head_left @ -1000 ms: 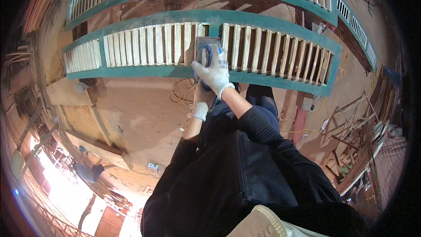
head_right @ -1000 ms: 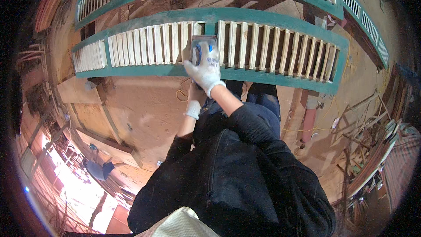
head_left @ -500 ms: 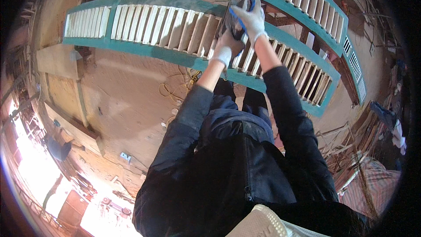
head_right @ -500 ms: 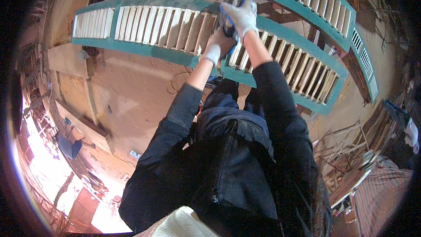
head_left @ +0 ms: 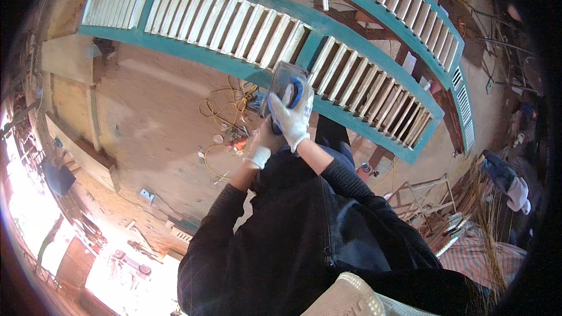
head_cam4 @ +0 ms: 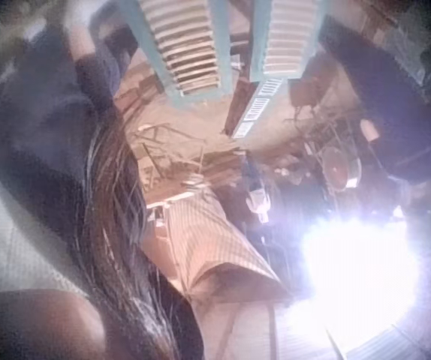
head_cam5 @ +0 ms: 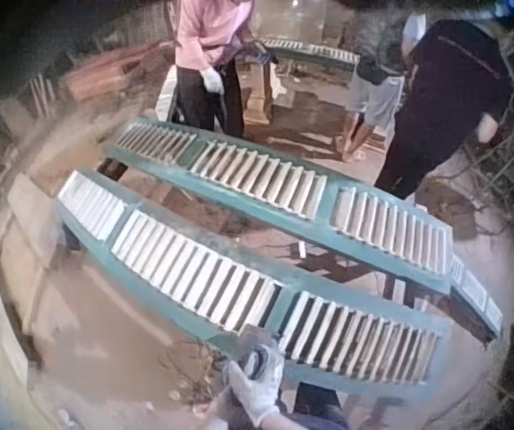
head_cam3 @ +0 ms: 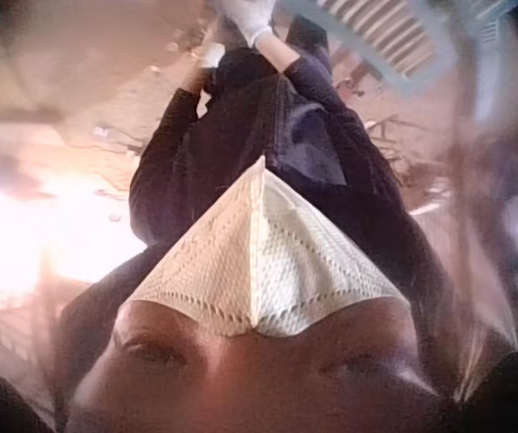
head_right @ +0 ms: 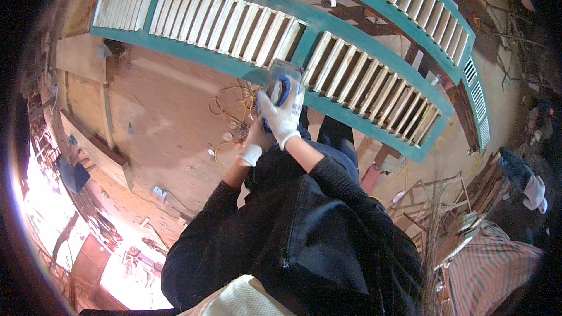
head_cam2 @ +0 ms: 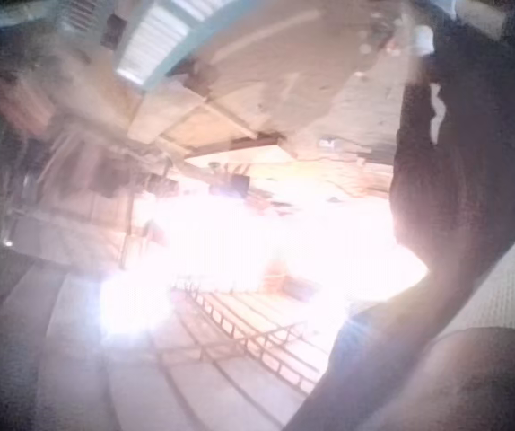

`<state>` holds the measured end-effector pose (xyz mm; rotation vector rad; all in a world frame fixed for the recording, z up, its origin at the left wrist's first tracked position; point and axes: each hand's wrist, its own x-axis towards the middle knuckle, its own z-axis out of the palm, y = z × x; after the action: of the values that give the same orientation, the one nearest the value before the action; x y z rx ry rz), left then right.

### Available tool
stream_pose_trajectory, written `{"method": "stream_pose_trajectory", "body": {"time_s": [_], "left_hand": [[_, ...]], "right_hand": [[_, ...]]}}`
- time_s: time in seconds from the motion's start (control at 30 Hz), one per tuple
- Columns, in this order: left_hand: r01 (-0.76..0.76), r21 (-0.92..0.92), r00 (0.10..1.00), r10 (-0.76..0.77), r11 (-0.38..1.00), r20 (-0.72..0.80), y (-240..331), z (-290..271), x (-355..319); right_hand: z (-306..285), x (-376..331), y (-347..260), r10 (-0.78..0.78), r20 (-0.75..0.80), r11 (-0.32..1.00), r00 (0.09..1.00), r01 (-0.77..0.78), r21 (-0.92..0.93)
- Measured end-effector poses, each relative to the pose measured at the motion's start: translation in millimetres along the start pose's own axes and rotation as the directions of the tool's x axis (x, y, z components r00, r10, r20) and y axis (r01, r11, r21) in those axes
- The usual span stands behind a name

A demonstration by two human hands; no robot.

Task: The person uses a handheld power sander to smooth the surface of wooden slats arranged on a green frame. The person moves the sander along the slats, adjusting position to cover different sections.

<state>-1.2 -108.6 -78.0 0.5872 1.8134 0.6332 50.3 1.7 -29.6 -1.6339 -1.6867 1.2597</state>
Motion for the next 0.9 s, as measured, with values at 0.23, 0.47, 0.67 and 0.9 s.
{"method": "stream_pose_trajectory", "body": {"time_s": [0.23,0.47,0.67,0.9], "left_hand": [[-0.054,0.086,0.999,0.053,0.995,0.013,84,-7,88],[-0.118,-0.046,0.992,0.115,0.992,-0.058,174,7,174],[-0.180,-0.610,0.926,-0.077,0.771,-0.370,230,41,205],[-0.167,-0.863,0.977,-0.036,0.478,-0.209,235,55,189]], "right_hand": [[-8,103,-20,0.149,-0.099,0.983,0.984,-0.137,0.120],[-36,214,-69,0.075,0.064,0.997,0.995,-0.075,0.004],[-8,307,-78,-0.256,0.470,0.738,0.845,0.484,-0.469],[11,299,-95,-0.312,0.787,0.413,0.533,0.822,-0.392]]}}
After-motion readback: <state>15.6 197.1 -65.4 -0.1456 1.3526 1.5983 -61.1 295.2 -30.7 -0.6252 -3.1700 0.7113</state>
